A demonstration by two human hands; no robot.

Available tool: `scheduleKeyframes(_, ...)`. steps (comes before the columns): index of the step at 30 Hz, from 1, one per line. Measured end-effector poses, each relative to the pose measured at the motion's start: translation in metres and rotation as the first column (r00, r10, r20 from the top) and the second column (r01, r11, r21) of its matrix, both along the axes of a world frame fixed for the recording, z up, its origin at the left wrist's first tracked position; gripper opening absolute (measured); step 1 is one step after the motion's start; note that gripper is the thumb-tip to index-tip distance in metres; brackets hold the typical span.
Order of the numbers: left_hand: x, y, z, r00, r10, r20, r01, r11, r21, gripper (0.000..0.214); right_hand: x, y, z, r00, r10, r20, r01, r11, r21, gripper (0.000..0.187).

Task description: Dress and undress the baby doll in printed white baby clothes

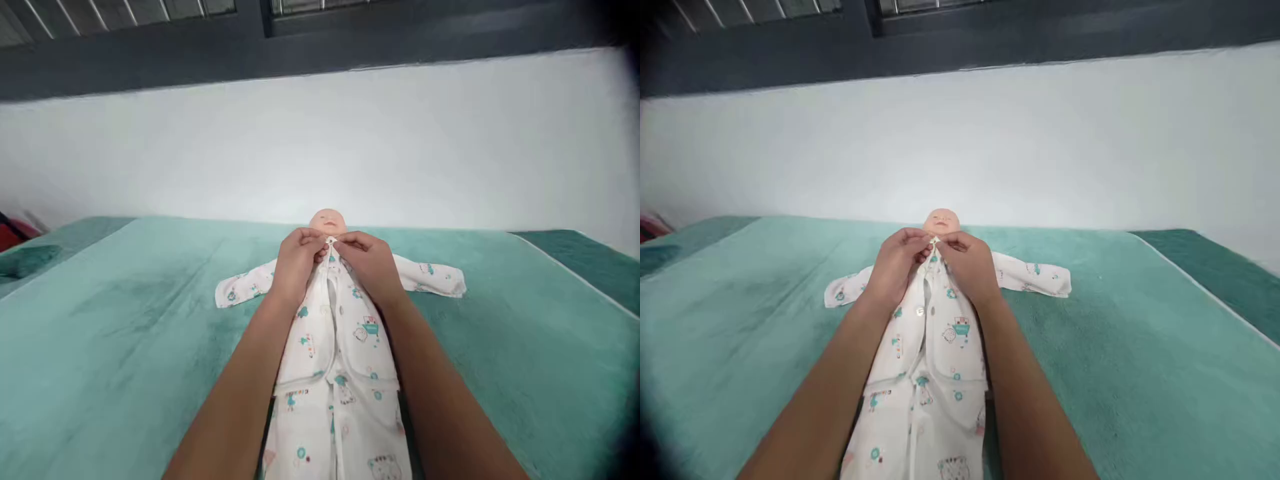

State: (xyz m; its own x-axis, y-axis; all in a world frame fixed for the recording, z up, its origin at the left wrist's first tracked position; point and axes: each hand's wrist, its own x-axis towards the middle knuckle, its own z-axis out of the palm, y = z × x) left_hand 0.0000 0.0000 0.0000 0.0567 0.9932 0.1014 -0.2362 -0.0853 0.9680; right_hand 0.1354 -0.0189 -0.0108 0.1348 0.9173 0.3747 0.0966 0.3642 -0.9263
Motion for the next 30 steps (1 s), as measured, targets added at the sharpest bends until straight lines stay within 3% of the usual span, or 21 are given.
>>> scheduleKeyframes(5,0.002,-0.004,0.0033,0.988,0.03,-0.149,-0.019,0.997,0.07,0.008,0.0022,-0.0024,-0.0022,0.999,0.023,0.041,-0.023,1.0,0.005,0.013)
scheduleKeyframes(10,-0.0017,-0.0011,0.0012,0.968,0.008,-0.25,0.017,0.995,0.096,0.018,0.0028,-0.0037,-0.0008,0.982,0.073,0.173,-0.087,0.993,0.074,0.016)
scheduleKeyframes(14,-0.0025,0.0027,0.0007,0.976,-0.019,-0.216,0.033,0.997,0.064,0.014,0.0027,-0.0052,0.001,0.959,0.091,0.268,-0.119,0.989,0.089,0.017)
scheduleKeyframes(24,-0.0014,0.001,0.0035,0.979,0.002,-0.203,0.01,0.998,0.06,0.012,0.0099,-0.0021,-0.0027,0.972,0.156,0.177,-0.165,0.986,0.039,0.016)
scheduleKeyframes(30,-0.0038,0.0002,0.0044,0.983,-0.047,-0.176,0.054,0.998,0.034,0.025,0.0088,-0.0034,-0.0008,0.971,0.176,0.162,-0.181,0.983,0.013,0.016)
